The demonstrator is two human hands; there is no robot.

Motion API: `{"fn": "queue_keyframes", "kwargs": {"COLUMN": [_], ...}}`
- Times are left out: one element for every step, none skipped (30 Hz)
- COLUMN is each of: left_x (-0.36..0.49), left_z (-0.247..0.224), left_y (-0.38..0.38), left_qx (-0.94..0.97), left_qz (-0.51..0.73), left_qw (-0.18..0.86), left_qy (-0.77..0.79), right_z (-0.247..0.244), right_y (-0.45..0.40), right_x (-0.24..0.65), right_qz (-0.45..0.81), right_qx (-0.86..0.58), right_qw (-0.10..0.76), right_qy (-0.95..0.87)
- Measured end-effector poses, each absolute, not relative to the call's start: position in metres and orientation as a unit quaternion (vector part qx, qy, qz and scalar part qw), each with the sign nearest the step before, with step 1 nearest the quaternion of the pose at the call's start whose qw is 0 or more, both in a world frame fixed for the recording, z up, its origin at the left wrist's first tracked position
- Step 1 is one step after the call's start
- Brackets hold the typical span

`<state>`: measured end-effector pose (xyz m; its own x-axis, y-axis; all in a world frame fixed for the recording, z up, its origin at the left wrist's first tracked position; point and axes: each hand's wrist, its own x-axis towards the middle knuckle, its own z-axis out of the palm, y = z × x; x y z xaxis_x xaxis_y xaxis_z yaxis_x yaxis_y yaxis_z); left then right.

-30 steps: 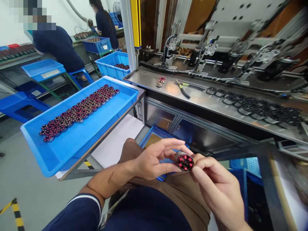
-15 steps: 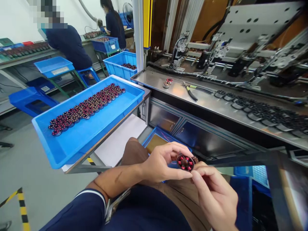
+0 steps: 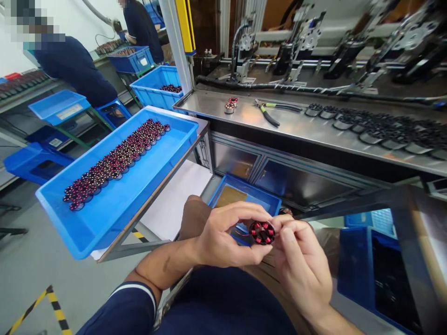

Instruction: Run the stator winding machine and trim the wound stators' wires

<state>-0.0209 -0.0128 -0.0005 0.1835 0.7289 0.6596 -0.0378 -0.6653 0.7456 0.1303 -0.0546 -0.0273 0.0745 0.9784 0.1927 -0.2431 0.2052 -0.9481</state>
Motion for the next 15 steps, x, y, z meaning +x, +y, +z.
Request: {"fn": "queue_keyframes", "kwargs": {"left_x": [-0.021,-0.02,-0.02,-0.02,-0.02,-0.02,-0.021,-0.021,-0.02,-0.02,-0.02,-0.02,-0.019,-0.019,-0.018], "left_z": [-0.001,-0.001,-0.001,-0.001,0.0,0.0,0.001,0.001,0.001,0.001,0.001,0.001,0.001,0.0,0.0], "left_y": [-0.012,-0.012,-0.011,-0.011,-0.011,-0.011,-0.011,-0.011,-0.011,-0.012,-0.012,-0.012,-0.012,-0.012,-0.011], "left_qx": [0.696,0.699,0.704,0.711,0.719,0.726,0.731,0.736,0.739,0.738,0.736,0.73,0.72,0.707,0.693], "left_qz": [0.588,0.585,0.582,0.576,0.57,0.564,0.558,0.554,0.552,0.553,0.555,0.556,0.559,0.564,0.567], "left_qw": [0.329,0.327,0.322,0.317,0.312,0.308,0.305,0.303,0.302,0.302,0.307,0.317,0.333,0.353,0.375], "left_qy": [0.248,0.249,0.25,0.25,0.248,0.247,0.246,0.244,0.242,0.241,0.24,0.239,0.24,0.24,0.242], "right_z": [-0.029,-0.029,-0.028,-0.027,-0.025,-0.023,-0.021,-0.019,-0.018,-0.018,-0.018,-0.018,-0.019,-0.019,-0.02], "right_y": [-0.055,-0.054,-0.054,-0.054,-0.053,-0.053,-0.053,-0.052,-0.051,-0.05,-0.05,-0.049,-0.048,-0.048,-0.048], "right_x": [0.131,0.132,0.134,0.135,0.137,0.138,0.139,0.139,0.139,0.138,0.137,0.136,0.134,0.133,0.132], "right_qz": [0.491,0.488,0.481,0.471,0.46,0.447,0.435,0.428,0.426,0.432,0.444,0.459,0.476,0.49,0.501], "right_qx": [-0.392,-0.389,-0.384,-0.379,-0.375,-0.372,-0.372,-0.373,-0.377,-0.386,-0.396,-0.404,-0.407,-0.403,-0.393], "right_qw": [0.621,0.622,0.621,0.621,0.62,0.619,0.616,0.615,0.618,0.622,0.627,0.633,0.64,0.647,0.652], "right_qy": [-0.469,-0.474,-0.485,-0.499,-0.513,-0.529,-0.542,-0.547,-0.542,-0.526,-0.503,-0.475,-0.446,-0.424,-0.413]}}
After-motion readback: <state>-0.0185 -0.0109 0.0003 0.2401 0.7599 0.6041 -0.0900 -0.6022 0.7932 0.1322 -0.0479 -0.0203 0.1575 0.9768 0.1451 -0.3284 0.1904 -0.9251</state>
